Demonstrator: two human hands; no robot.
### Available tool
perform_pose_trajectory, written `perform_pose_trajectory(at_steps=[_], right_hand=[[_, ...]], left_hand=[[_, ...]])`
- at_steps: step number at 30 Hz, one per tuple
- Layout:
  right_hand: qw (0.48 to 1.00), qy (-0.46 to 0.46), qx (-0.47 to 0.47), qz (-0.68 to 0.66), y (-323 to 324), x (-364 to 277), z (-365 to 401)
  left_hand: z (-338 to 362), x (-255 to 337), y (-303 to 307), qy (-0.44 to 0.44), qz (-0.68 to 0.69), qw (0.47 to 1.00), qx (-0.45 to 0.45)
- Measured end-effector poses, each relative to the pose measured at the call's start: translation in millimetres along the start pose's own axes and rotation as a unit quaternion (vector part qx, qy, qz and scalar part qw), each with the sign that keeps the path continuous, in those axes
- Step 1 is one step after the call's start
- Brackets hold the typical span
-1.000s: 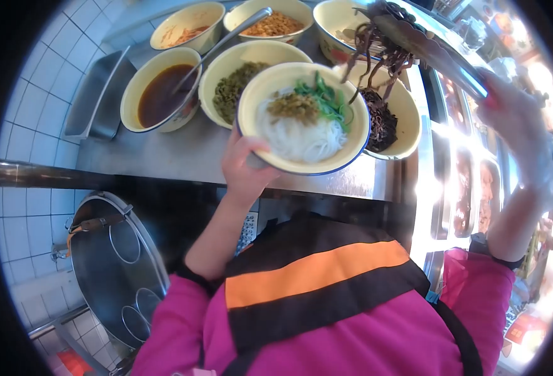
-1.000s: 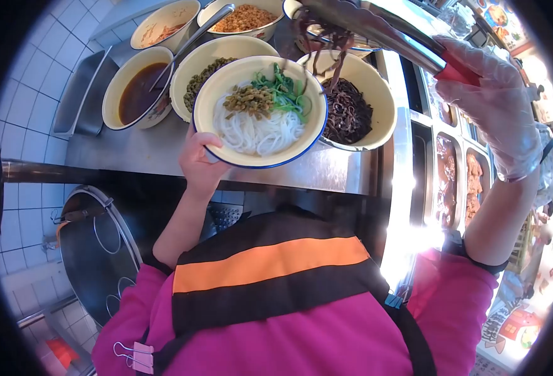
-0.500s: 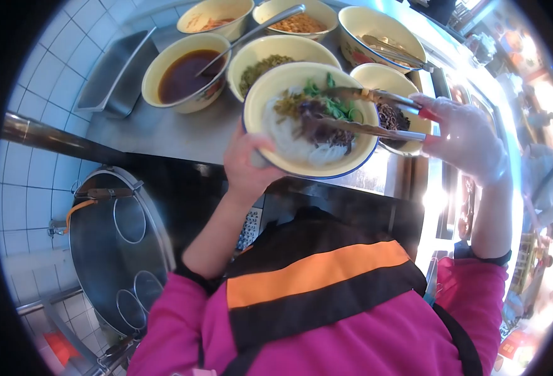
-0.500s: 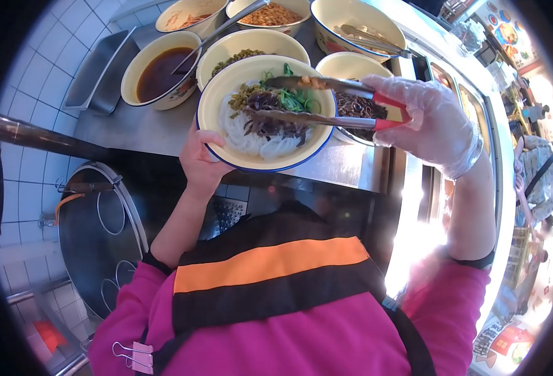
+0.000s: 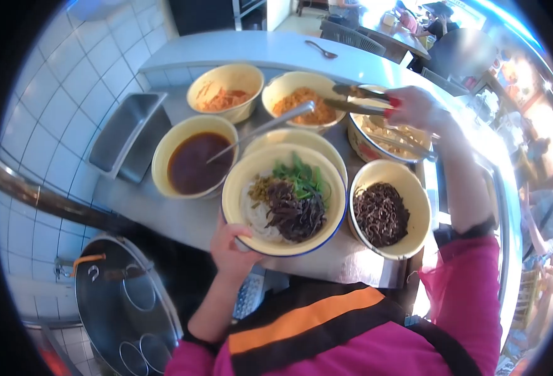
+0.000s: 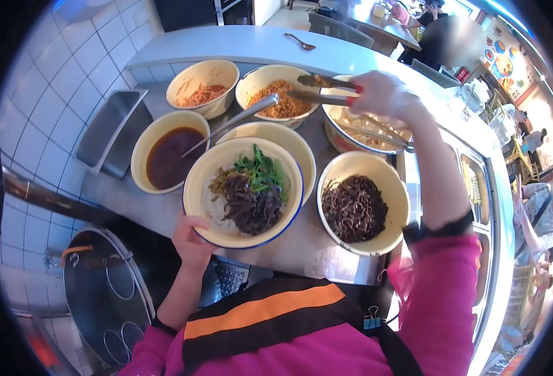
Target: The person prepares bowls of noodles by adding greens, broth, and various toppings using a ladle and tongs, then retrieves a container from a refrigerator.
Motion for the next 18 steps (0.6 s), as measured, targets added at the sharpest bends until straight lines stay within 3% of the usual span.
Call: perform_pose_trajectory(at_steps=[1,2,8,12,13,14,16,17,18], right_hand=[[0.996,-0.01,-0.065,0.054,-16.1,-2.0,-33.4],[0.992,-0.006,-0.057,0.114,-40.9,6.5,-70.7],[0.985,-0.074,-0.108,0.112,-119.1,-20.6,-161.1],[0.978,-0.06,-0.119,0.163,-147.9,-25.8,-181.1],[0.976,-0.014,-0.129,0.178,-151.1,-28.6,-182.2],[0.971,0.025,-0.14,0.192,-150.9,-27.4,-181.5],[0.989,0.006,-0.088,0.117,-135.2,-30.9,-166.1],[0.992,0.009,-0.063,0.111,-131.8,-28.4,-162.0],[0.985,0.024,-0.066,0.158,-130.7,-27.6,-158.8]], left_hand=[[-4.7,-0.3,-3.0,0.0,-0.006,1.0,0.002],[-8.2,-2.1,-5.4,-0.002,-0.005,1.0,0.0],[-3.5,-21.3,-8.2,-0.023,-0.023,0.999,-0.035],[3.7,-25.2,-4.4,0.011,-0.091,0.995,-0.028],[0.6,-23.6,-5.2,0.012,-0.066,0.998,0.0],[13.5,-31.8,4.2,0.042,-0.143,0.989,0.005],[13.0,-27.9,7.9,0.03,-0.173,0.984,0.013],[19.1,-36.4,13.3,0.056,-0.133,0.989,0.021],[18.0,-43.3,17.7,0.01,-0.14,0.99,-0.007]])
Point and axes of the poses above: each hand's wrist, its own z-axis away from the middle knuckle, its own y-axis out of the back of the hand, x = y × z, the point moved 3 cm from there along -z, towards the middle knuckle
